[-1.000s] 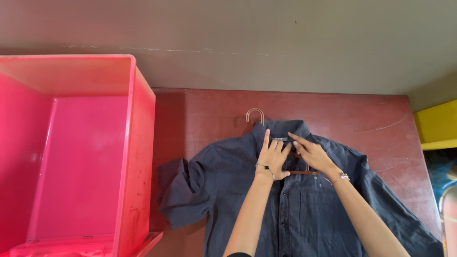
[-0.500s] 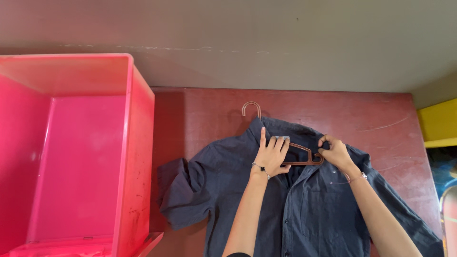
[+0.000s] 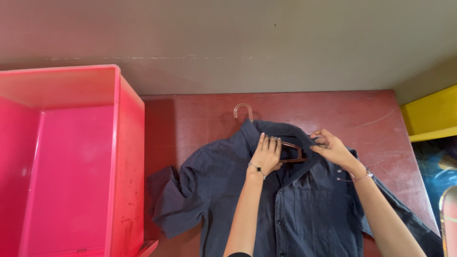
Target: The person smooths and folds a dark gray shirt on a table, then places it on a hanger and hangs it on a clothing rack. Finally, the person closes a pink plastic drawer.
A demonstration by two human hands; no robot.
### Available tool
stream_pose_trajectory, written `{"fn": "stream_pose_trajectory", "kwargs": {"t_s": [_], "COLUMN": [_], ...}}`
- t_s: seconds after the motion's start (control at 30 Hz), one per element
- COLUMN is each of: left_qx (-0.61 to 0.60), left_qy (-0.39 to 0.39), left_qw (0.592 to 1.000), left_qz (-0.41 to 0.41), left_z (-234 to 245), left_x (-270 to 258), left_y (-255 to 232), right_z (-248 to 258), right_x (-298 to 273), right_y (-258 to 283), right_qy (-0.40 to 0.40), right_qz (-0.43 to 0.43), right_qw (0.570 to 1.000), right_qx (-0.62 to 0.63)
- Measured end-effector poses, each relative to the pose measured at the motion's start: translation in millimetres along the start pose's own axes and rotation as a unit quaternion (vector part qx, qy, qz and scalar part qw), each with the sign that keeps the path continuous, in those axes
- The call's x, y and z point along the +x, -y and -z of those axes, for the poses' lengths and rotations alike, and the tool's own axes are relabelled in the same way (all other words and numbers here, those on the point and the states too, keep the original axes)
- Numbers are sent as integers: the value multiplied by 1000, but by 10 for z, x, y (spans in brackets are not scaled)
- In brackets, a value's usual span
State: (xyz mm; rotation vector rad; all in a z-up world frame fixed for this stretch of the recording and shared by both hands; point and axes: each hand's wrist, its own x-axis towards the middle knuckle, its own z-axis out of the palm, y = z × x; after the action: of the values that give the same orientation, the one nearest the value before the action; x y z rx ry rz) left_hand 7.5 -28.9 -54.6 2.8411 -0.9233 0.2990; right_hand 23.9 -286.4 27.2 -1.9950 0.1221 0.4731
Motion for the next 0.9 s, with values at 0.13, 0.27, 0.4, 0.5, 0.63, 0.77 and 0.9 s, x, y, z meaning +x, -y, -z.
{"fn": "stream_pose_trajectory", "kwargs": {"t_s": [0.13, 0.27, 0.4, 0.5, 0.63, 0.77, 0.9], "left_qx": [23, 66, 17, -46, -167, -125, -142], "left_qy": [-53, -43, -33, 74, 32, -196, -199], "left_qw": [998, 996, 999, 995, 985, 972, 952], "left_qz": [-20, -30, -25, -39, 8, 30, 181], "left_z": [-133, -352, -387, -196, 161, 367, 373], "left_x": [160, 214, 183, 91, -88, -242, -461], "left_y": [-210, -297, -244, -94, 154, 371, 566], "right_z": [-229, -443, -552, -555, -591, -777, -1064], "right_x": [42, 20, -44, -75, -54, -8, 80], "right_y": [157, 320, 447, 492, 486, 481, 533], "right_qy": [3, -24, -16, -29, -50, -114, -161], "right_qz": [57, 34, 15, -10, -71, 30, 213], "right_qw": [998, 996, 998, 999, 968, 924, 889], "right_qx": [11, -73, -55, -36, -234, -365, -373]}}
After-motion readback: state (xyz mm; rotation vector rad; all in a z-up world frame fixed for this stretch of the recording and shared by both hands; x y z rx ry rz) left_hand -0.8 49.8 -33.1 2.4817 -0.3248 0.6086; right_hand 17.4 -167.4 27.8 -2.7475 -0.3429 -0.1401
